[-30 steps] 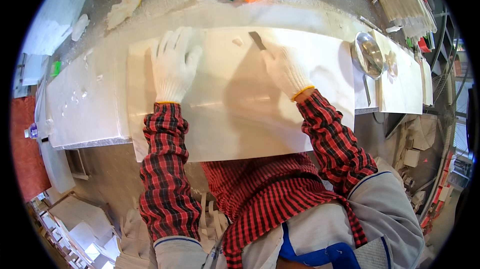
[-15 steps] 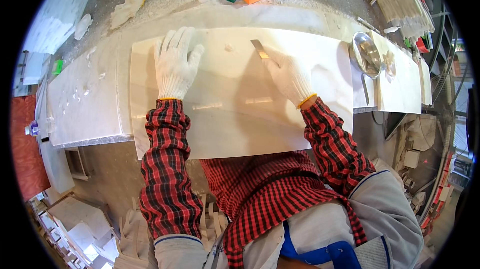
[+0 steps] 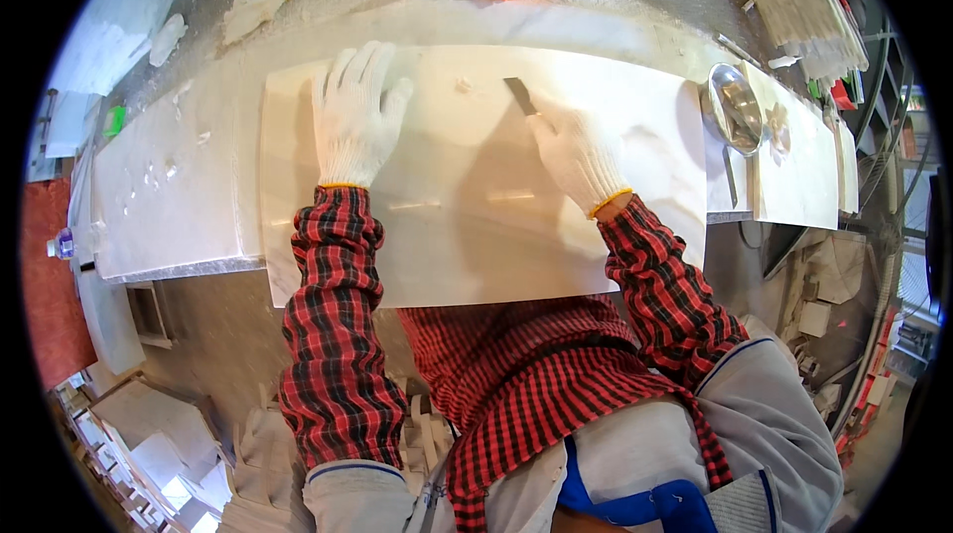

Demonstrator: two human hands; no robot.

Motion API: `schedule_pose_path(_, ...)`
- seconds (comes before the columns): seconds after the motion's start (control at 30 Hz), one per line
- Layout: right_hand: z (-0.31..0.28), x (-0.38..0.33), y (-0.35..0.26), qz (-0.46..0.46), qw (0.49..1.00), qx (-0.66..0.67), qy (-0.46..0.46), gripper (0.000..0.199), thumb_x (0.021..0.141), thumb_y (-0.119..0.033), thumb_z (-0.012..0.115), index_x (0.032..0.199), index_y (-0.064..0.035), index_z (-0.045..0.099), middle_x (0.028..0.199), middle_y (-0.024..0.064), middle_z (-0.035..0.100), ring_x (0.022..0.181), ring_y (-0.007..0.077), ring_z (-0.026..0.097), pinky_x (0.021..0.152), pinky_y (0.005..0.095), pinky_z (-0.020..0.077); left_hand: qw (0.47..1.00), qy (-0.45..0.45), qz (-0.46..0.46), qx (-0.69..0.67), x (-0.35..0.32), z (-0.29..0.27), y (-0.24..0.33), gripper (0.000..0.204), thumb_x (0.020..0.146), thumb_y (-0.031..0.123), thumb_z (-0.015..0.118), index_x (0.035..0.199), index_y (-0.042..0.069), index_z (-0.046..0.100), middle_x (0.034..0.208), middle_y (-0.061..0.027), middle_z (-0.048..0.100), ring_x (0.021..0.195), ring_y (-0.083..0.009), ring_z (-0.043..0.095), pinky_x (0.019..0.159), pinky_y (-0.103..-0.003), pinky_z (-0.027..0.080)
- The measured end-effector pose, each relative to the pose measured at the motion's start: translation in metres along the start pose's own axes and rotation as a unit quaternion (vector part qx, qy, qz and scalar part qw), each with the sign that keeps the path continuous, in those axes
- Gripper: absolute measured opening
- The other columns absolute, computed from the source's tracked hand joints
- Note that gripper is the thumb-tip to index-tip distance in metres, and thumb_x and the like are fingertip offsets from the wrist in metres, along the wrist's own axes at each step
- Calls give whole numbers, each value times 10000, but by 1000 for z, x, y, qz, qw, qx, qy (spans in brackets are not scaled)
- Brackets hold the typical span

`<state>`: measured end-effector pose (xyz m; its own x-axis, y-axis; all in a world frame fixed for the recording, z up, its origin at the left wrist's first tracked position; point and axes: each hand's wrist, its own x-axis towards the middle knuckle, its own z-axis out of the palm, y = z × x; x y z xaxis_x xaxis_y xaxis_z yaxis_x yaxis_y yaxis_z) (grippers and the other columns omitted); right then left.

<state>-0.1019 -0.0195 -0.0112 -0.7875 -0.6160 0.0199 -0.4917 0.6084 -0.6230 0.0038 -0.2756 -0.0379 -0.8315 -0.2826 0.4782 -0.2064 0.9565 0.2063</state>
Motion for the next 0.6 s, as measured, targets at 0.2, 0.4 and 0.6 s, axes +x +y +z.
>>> schedule_pose_path(0.2, 38, 27, -30, -98, 991, -87, 25, 156, 967, -169, 546, 1058, -54, 599, 751, 200, 677, 691, 415, 670, 617, 519, 513, 1000, 4, 6, 20, 6, 0, 1, 444, 943, 325, 673, 1337, 126, 633, 1373, -77, 638, 1314, -312, 524, 1126, -464, 358)
schedule_pose_path(0.4, 13, 4, -16, -20, 999, -31, -6, 183, 976, -189, 555, 1097, -71, 625, 772, 208, 679, 713, 417, 672, 620, 521, 510, 1000, 11, 7, -5, 4, 1, 2, 445, 940, 331, 674, 1337, 132, 638, 1372, -78, 641, 1309, -313, 528, 1139, -463, 350)
schedule_pose_path(0.6, 40, 21, -36, -46, 995, -86, -1, 249, 984, -217, 561, 1161, -86, 677, 825, 222, 675, 739, 419, 667, 650, 490, 508, 1000, 6, 0, 11, 5, -1, 2, 445, 935, 311, 671, 1339, 128, 635, 1370, -80, 642, 1310, -313, 527, 1124, -465, 363)
